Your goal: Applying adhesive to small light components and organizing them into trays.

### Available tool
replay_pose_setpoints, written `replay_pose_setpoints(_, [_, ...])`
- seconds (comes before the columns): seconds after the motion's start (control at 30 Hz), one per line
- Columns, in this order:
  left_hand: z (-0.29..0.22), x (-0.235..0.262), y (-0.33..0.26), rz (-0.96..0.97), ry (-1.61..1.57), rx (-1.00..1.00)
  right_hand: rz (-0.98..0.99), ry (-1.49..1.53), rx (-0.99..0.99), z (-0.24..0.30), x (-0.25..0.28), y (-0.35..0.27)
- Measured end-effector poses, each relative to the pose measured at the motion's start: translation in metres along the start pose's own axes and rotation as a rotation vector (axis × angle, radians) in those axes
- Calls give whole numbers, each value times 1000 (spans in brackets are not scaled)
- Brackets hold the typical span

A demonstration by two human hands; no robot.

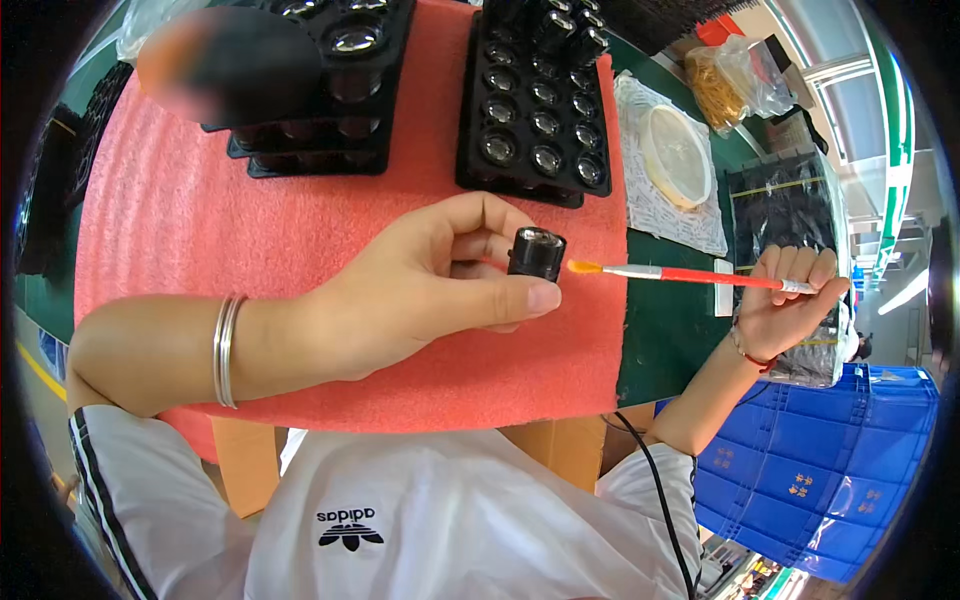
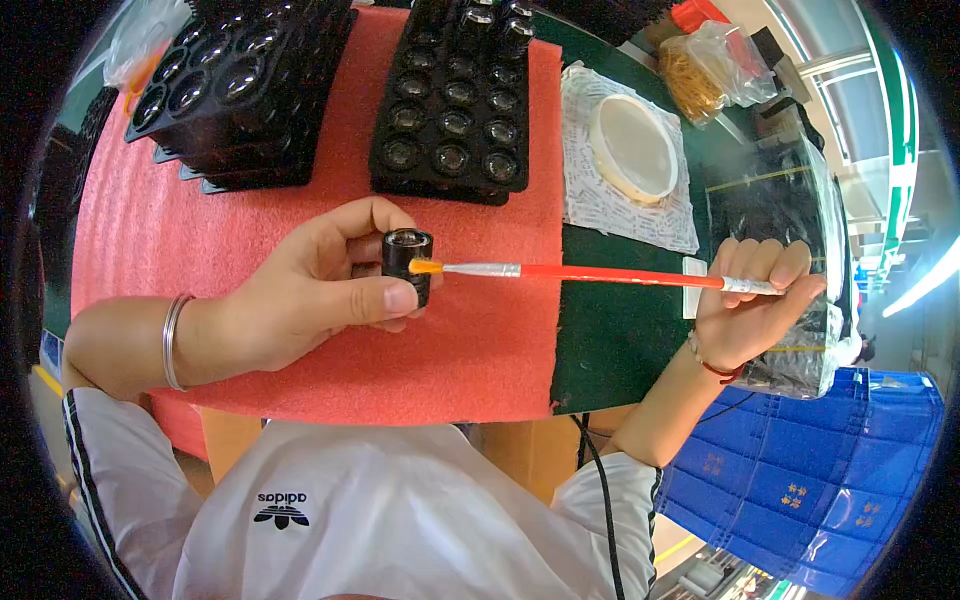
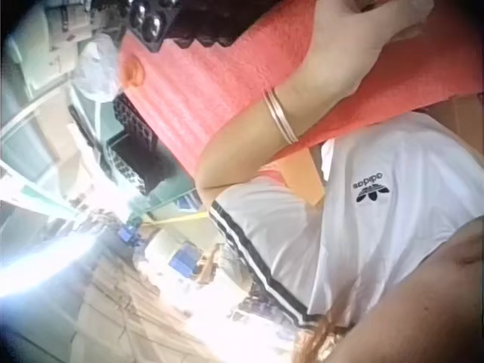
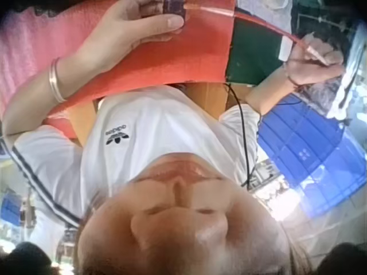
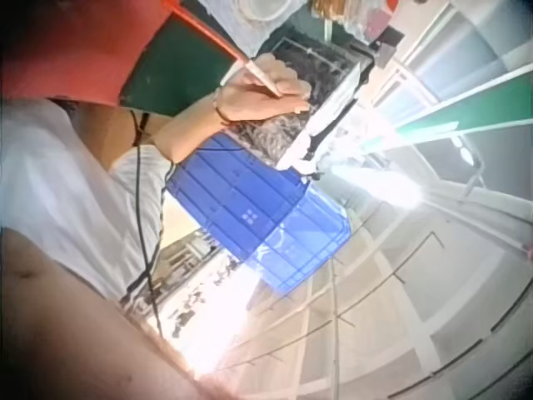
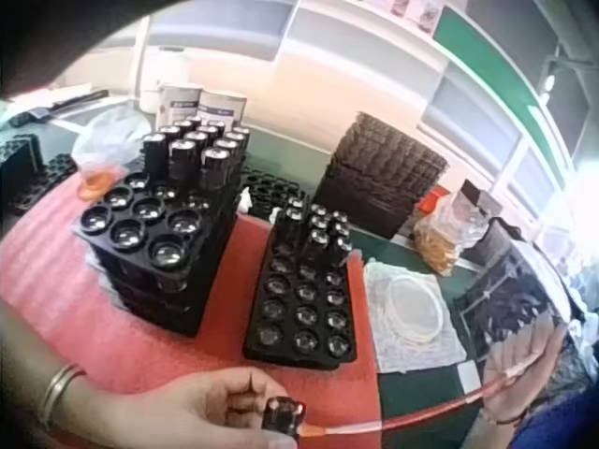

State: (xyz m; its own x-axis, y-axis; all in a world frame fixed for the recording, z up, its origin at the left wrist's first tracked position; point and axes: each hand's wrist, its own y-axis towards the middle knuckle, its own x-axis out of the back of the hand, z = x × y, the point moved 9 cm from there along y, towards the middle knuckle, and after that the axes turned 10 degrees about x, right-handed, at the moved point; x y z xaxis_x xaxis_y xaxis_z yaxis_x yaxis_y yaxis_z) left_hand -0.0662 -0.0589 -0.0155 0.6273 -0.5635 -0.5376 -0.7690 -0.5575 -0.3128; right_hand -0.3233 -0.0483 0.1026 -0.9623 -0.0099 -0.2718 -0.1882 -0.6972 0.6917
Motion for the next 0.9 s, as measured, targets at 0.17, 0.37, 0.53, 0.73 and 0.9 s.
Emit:
replay_pose_setpoints(0.17, [-2,4,2,0,30,-24,31,-76,44,-2,-4,-3])
replay_pose_setpoints(0.37, [1,3,-2,-21,-60,22,92,-145,45,1,-8,-1])
replay_pose_setpoints(0.53, [4,2,-1,-2,-91,51,127,-171,42,4,-8,-1])
replay_pose_setpoints(0.73, [6,2,-1,11,-80,46,91,-200,59,7,-2,0])
replay_pose_setpoints(0.9, [3,-3,-1,61,-47,13,12,-217,88,8,12,5])
